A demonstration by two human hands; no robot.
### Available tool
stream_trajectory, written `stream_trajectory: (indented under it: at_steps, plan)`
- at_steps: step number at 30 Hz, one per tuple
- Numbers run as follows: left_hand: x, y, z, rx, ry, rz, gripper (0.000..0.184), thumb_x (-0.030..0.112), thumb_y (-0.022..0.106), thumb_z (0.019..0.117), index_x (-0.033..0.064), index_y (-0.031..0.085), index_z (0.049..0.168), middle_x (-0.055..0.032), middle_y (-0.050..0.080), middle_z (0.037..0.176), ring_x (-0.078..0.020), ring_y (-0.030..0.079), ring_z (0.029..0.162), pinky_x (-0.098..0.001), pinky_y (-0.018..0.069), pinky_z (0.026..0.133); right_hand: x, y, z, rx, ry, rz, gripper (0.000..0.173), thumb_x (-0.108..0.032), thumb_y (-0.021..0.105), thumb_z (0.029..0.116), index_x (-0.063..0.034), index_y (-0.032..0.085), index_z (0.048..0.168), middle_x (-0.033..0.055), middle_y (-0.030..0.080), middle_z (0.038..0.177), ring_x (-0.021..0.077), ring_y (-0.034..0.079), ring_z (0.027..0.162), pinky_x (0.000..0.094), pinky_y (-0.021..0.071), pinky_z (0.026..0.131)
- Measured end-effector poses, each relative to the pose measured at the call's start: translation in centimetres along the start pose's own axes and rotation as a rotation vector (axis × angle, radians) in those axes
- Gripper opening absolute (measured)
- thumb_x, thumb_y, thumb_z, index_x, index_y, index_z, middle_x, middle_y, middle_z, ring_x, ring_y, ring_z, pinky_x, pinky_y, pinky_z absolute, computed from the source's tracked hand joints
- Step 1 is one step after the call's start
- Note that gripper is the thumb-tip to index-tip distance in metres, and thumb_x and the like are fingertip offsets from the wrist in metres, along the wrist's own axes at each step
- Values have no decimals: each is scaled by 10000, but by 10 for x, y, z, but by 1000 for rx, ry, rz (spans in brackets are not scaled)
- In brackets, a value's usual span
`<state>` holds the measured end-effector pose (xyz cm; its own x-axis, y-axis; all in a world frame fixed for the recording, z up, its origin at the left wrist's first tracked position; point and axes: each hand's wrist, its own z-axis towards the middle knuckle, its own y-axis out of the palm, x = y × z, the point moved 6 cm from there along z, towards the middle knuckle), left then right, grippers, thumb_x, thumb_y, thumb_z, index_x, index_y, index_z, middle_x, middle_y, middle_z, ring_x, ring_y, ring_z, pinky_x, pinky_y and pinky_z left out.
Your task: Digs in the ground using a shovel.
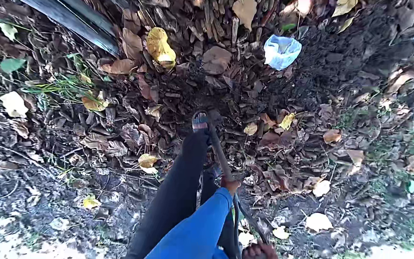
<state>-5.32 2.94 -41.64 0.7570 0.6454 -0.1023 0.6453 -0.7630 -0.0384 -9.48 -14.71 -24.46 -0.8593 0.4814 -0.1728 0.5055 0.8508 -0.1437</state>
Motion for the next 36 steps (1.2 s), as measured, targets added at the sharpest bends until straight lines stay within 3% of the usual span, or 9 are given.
stream_trajectory:
  at_steps: [6,9,12,16,19,21,28,31,36]
  plan:
    - [3,-3,-2,24,74,1,587,57,793,844,-54,494,1337,-249,620,1133,-308,659,899,-453,579,750,8,3,4,56,-53,80,349,-209,414,991,-184,508,656,-40,475,454,121,498,380,326,499,429]
    - [19,-5,-12,38,143,9,555,57,773,848,-53,506,1322,-234,630,1099,-296,658,877,-442,579,736,3,28,-6,-161,-58,198,365,-222,452,968,-176,542,617,-30,491,456,126,513,382,321,510,434]
    - [46,-15,-45,90,257,28,411,10,734,844,-55,561,1211,-171,626,956,-226,621,738,-376,557,659,3,68,-36,-479,-44,289,396,-246,477,986,-169,613,623,-27,549,497,141,585,449,348,568,523]
    - [51,-37,-84,109,305,119,465,3,747,803,-64,545,1217,-137,622,901,-195,605,706,-356,544,646,16,85,-90,-635,-3,308,367,-239,508,958,-155,607,615,-19,564,525,167,617,508,391,594,604]
    - [44,-33,-96,129,281,178,672,1,757,800,-83,441,1387,-183,624,1020,-225,624,803,-380,551,716,17,74,-98,-617,-7,337,374,-240,506,953,-151,615,606,-9,570,516,178,623,500,397,593,596]
    - [47,-23,-96,136,273,194,605,10,763,801,-73,482,1330,-165,631,970,-213,631,768,-368,555,689,9,75,-97,-602,-35,354,378,-237,502,957,-153,608,604,-9,572,518,178,622,499,389,591,591]
    - [72,-26,-78,109,171,232,661,-7,765,774,-71,450,1352,-172,625,978,-210,637,756,-363,563,675,7,104,-96,-640,-18,365,287,-238,613,886,-143,662,619,-3,584,520,169,629,500,374,588,580]
    - [99,-24,-88,121,114,242,686,-11,783,757,-65,437,1347,-178,625,995,-217,645,764,-367,571,676,-11,135,-114,-581,-18,378,298,-234,601,887,-142,652,608,-3,573,507,165,619,475,365,581,548]
    - [152,-17,-99,89,44,259,521,28,762,786,-32,503,1234,-147,633,912,-218,642,714,-377,562,630,-51,196,-131,-632,-77,424,192,-213,703,852,-122,716,683,15,612,544,166,645,503,350,582,541]
